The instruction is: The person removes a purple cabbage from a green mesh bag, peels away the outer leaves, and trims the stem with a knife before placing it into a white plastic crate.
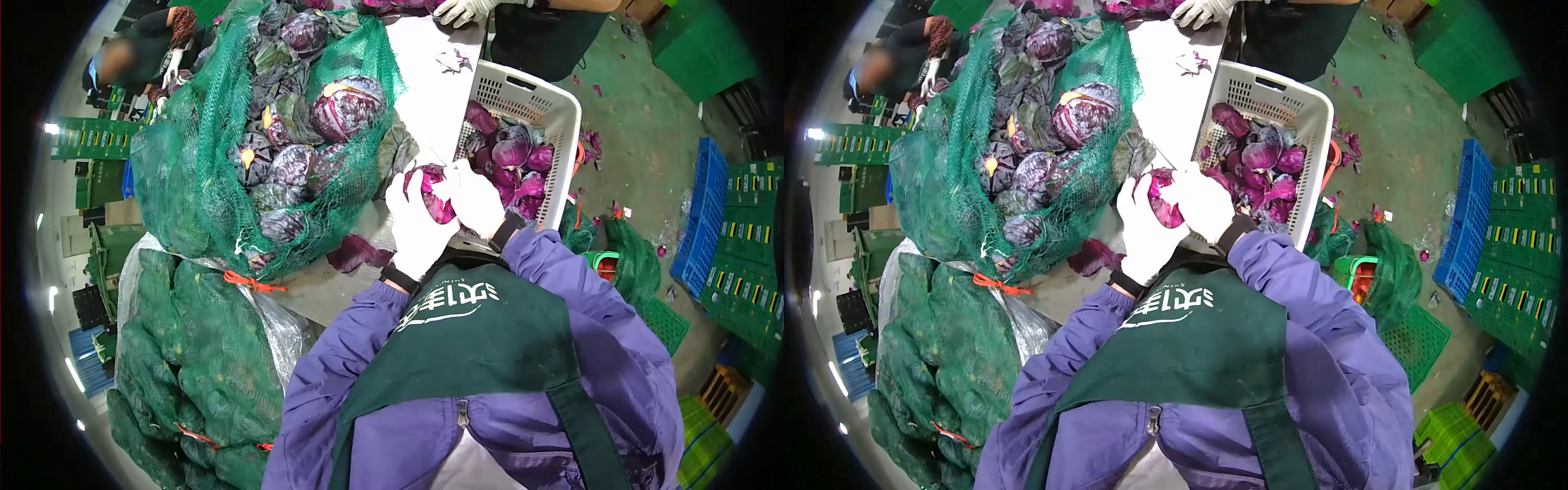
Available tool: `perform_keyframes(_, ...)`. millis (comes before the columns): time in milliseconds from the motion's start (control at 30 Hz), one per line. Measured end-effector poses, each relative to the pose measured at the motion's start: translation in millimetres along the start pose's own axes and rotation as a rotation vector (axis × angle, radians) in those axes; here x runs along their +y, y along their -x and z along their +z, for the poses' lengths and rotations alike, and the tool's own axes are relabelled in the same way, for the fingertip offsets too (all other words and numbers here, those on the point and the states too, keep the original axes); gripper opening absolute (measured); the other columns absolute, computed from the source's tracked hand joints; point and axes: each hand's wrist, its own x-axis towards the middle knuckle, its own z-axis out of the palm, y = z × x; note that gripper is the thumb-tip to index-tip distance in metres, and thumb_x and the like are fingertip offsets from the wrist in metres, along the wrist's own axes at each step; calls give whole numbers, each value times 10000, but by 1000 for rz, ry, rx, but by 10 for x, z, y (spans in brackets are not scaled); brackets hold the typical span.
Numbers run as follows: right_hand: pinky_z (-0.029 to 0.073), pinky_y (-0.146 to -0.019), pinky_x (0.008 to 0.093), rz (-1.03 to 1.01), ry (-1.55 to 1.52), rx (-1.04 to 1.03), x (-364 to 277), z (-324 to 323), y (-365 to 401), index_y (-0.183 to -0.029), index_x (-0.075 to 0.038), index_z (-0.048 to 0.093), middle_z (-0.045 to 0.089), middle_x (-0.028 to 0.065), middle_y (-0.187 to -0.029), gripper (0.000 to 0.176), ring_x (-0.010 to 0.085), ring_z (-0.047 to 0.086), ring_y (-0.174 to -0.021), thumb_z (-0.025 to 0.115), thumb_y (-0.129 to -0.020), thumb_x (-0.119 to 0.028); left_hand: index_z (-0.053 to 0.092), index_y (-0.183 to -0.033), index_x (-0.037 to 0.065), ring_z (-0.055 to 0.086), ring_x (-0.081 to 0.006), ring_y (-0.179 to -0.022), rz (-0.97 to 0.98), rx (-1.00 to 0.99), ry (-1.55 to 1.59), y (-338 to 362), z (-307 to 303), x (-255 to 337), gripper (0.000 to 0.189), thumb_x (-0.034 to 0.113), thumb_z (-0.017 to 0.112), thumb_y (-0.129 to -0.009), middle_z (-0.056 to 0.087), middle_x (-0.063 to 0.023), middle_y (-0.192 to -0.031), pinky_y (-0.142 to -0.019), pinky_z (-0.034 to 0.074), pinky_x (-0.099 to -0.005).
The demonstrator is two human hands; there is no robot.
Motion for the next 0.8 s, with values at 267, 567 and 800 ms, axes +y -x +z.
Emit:
perform_keyframes(267, 549, -625, 349, 421, -309, 230, 1379, 630, 17, -1123, 26, 580, 671, 203, -869, 257, 226, 683, -673, 586, -934, -148, 313, -1438, 32, 374, -343, -1326, 45, 50, 240, 262, -49, -383, 1072, 212, 918, -572, 338, -191, -1409, -1123, 333, -448)
perform_keyframes(567, 527, -874, 418, 49, -226, 99, 616, -7, 265, -1491, -146, 376, 648, 225, -1179, 619, 382, 658, -1023, 569, -956, -391, 113, -1530, 42, 328, -298, -1395, -63, -245, 562, 336, -357, -764, 1218, 122, 904, -606, 284, -163, -1492, -1171, 300, -427)
perform_keyframes(800, 535, -866, 398, -176, -293, -113, -23, -35, -100, -1299, -106, 603, 688, 166, -1098, 575, 329, 676, -987, 753, -799, -345, 130, -1535, 65, 349, -271, -1394, -12, -503, 651, -8, -562, -604, 1209, 145, 906, -611, 302, -149, -1492, -1160, 328, -417)
